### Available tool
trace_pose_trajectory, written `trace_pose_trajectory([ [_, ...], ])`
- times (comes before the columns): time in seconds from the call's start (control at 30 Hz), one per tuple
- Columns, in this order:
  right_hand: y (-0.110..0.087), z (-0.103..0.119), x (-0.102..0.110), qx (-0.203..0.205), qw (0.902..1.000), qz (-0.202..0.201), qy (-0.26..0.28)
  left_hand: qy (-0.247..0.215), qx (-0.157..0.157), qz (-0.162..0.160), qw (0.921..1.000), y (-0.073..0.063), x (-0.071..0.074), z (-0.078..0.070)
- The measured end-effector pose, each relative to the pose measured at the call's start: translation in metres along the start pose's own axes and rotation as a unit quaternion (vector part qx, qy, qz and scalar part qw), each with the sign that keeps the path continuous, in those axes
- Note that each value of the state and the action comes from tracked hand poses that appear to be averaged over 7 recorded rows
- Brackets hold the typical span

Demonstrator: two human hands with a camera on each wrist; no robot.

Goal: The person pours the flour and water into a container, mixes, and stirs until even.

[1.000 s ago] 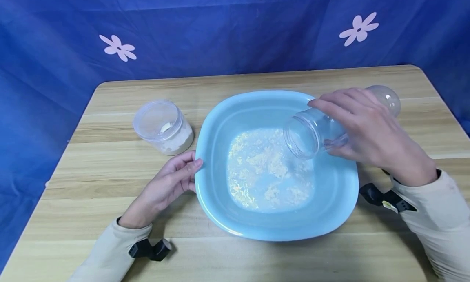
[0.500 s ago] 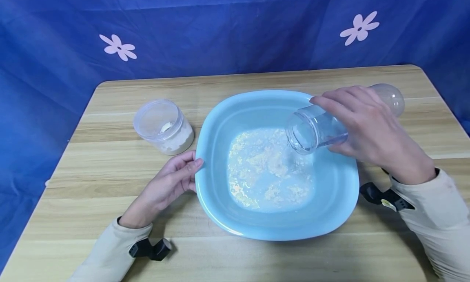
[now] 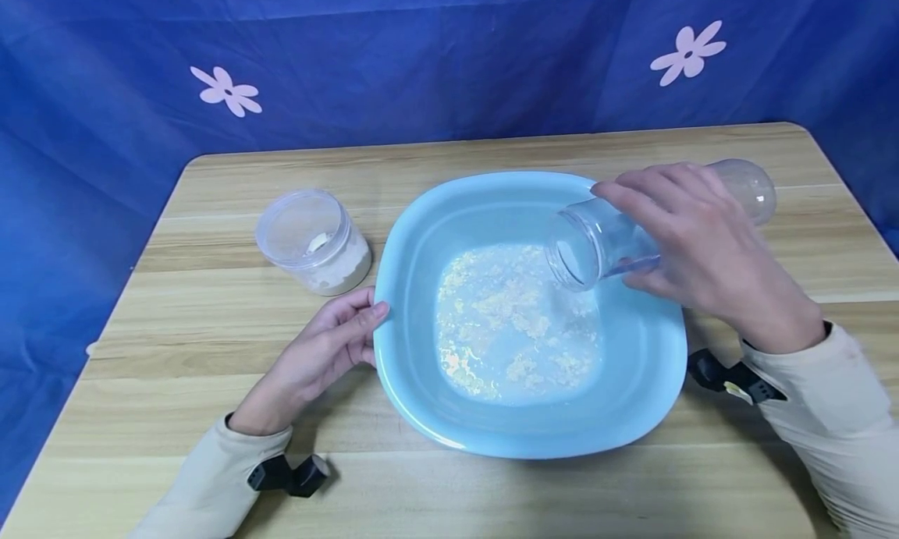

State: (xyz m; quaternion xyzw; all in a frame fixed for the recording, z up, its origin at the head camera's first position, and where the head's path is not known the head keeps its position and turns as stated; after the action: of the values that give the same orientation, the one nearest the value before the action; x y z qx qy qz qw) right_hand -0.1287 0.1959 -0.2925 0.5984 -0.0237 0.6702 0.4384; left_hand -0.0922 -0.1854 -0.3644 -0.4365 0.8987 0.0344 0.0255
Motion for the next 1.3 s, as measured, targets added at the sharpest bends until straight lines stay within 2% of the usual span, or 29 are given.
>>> trace_pose_trajectory([
  [0.4, 0.015, 0.004, -0.008, 0.002, 0.9992, -0.032, 0.024, 0.001, 0.005, -0.001, 1.0, 0.0, -0.001, 0.0],
  [0.63, 0.022, 0.006, -0.011, 0.009, 0.9997, -0.014, 0.02, 0.004, 0.012, -0.008, 0.9999, 0.001, -0.003, 0.0],
  [1.3, 0.024, 0.005, -0.01, 0.014, 0.9997, -0.016, 0.016, 0.016, 0.018, -0.017, 0.9996, 0.001, -0.004, -0.004],
])
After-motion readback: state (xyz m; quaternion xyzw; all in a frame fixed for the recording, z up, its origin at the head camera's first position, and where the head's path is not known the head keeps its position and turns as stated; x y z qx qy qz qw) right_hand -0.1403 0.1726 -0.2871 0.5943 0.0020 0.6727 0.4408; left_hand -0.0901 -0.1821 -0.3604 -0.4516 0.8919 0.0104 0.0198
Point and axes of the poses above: each hand's wrist, its own y-axis towards the middle knuckle, its own x-axis out of the back of the hand, z = x × y, the point moved 1 cm from there along y, towards the middle knuckle, and after that the axes turned 15 degrees about y, right-handed, at the moved point
